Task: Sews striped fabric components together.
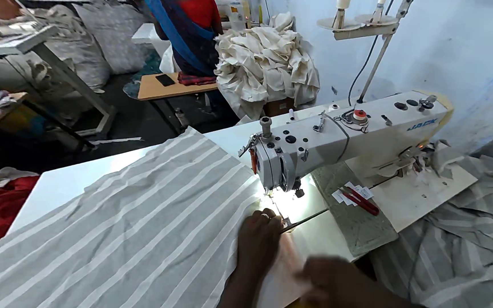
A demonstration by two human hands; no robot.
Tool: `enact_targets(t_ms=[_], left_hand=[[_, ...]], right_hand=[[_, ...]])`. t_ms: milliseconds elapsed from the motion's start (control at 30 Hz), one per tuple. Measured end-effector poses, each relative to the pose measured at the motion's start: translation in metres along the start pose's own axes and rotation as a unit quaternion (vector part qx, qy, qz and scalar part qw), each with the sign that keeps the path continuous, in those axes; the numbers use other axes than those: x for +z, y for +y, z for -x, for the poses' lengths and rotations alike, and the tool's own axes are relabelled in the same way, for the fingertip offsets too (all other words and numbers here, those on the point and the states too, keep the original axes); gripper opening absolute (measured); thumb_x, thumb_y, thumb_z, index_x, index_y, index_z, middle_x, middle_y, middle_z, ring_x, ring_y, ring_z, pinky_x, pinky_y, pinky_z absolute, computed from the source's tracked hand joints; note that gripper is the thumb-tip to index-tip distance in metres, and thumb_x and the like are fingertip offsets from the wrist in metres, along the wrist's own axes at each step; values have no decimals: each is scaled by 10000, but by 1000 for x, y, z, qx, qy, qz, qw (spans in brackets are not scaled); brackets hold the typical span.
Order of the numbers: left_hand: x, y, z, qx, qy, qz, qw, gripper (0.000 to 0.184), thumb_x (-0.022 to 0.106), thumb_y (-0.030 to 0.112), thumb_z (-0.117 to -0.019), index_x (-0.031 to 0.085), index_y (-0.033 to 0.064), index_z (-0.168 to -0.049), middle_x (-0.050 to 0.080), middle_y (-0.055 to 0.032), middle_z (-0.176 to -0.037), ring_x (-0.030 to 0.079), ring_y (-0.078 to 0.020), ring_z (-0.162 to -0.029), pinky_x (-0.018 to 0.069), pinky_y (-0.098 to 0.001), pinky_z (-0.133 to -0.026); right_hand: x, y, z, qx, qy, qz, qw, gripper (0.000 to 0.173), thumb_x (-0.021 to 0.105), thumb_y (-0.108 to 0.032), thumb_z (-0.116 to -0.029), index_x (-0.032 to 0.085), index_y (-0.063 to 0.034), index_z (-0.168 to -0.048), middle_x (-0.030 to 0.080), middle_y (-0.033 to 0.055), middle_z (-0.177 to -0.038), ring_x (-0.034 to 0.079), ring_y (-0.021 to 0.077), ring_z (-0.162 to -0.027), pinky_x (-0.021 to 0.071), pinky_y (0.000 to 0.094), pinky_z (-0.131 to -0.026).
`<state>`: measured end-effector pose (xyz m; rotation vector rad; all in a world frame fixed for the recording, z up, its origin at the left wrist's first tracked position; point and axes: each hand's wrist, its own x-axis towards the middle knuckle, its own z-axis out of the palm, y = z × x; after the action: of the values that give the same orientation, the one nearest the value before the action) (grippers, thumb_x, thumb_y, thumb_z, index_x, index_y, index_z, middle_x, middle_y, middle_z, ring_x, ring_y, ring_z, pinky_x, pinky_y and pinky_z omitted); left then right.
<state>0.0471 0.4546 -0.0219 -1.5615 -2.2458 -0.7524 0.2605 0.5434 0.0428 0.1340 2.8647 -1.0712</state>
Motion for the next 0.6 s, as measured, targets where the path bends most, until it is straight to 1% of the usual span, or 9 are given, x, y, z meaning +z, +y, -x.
enact_targets(t_ms=[33, 67, 133, 167, 233, 267, 367, 500, 600], left_hand=[[1, 3, -2, 10, 2, -16, 1000, 210, 608, 246, -945, 787, 147, -895, 732, -48, -926, 710, -243, -865, 587, -428, -729], [2, 5, -5, 15, 2, -27, 1000, 194, 610, 218, -935, 771, 128, -873, 727, -60, -911, 712, -251, -848, 590, -428, -715], [2, 5, -11, 0, -20, -25, 999, 204, 612, 215, -934, 754, 85, -864, 727, -86, -923, 718, -267, -875, 597, -440, -744], [1, 2, -13, -17, -40, -9, 999, 210, 611, 220, -934, 744, 72, -865, 718, -94, -925, 712, -272, -892, 594, -446, -759], [0, -3, -15, -45, -58, 27, 997, 224, 610, 255, -948, 736, 90, -865, 702, -71, -920, 695, -246, -878, 588, -435, -763], [-1, -4, -13, -46, -53, 30, 997, 248, 598, 294, -947, 742, 111, -862, 703, -55, -917, 691, -234, -872, 584, -431, -757], [-2, 3, -6, -32, -9, -20, 999, 366, 577, 448, -896, 759, 135, -835, 708, -64, -871, 693, -271, -848, 564, -465, -717], [0, 3, -3, -79, 23, -33, 996, 257, 618, 314, -917, 769, 126, -830, 684, -58, -772, 695, -238, -732, 574, -426, -631], [-2, 3, -6, -93, 20, -7, 995, 159, 704, 233, -901, 787, 99, -920, 711, -98, -877, 709, -271, -769, 591, -456, -668]], right_hand=[[-6, 13, -20, 18, 99, 40, 994, 331, 647, -338, -998, 744, -111, -1219, 730, 131, -1068, 720, 293, -970, 600, 494, -814], [-12, 24, -41, 34, 159, 72, 984, 335, 623, -350, -1009, 743, -135, -1236, 729, 117, -1110, 712, 284, -1009, 597, 473, -827], [-16, 45, -79, 31, 194, 107, 975, 297, 630, -331, -997, 747, -159, -1208, 694, 76, -1183, 663, 257, -1074, 581, 432, -849], [-13, 52, -93, 17, 202, 119, 972, 249, 631, -291, -992, 753, -144, -1152, 686, 72, -1179, 651, 250, -1084, 576, 416, -859], [-4, 64, -111, -39, 264, 161, 950, 137, 636, -180, -966, 747, -102, -979, 702, 82, -1014, 681, 249, -990, 595, 393, -781], [-3, 68, -114, -52, 281, 170, 943, 108, 644, -142, -951, 739, -93, -933, 695, 82, -953, 688, 249, -946, 597, 389, -744], [-10, 68, -111, -25, 250, 154, 955, 94, 654, -125, -956, 745, -101, -956, 682, 81, -940, 680, 241, -943, 592, 388, -746], [-11, 72, -119, -22, 269, 140, 953, 117, 671, -191, -956, 767, -124, -950, 688, 71, -886, 691, 222, -863, 584, 385, -697], [-19, 73, -119, -35, 265, 94, 959, 132, 712, -220, -932, 786, -112, -917, 720, 73, -881, 705, 212, -862, 586, 391, -742]])
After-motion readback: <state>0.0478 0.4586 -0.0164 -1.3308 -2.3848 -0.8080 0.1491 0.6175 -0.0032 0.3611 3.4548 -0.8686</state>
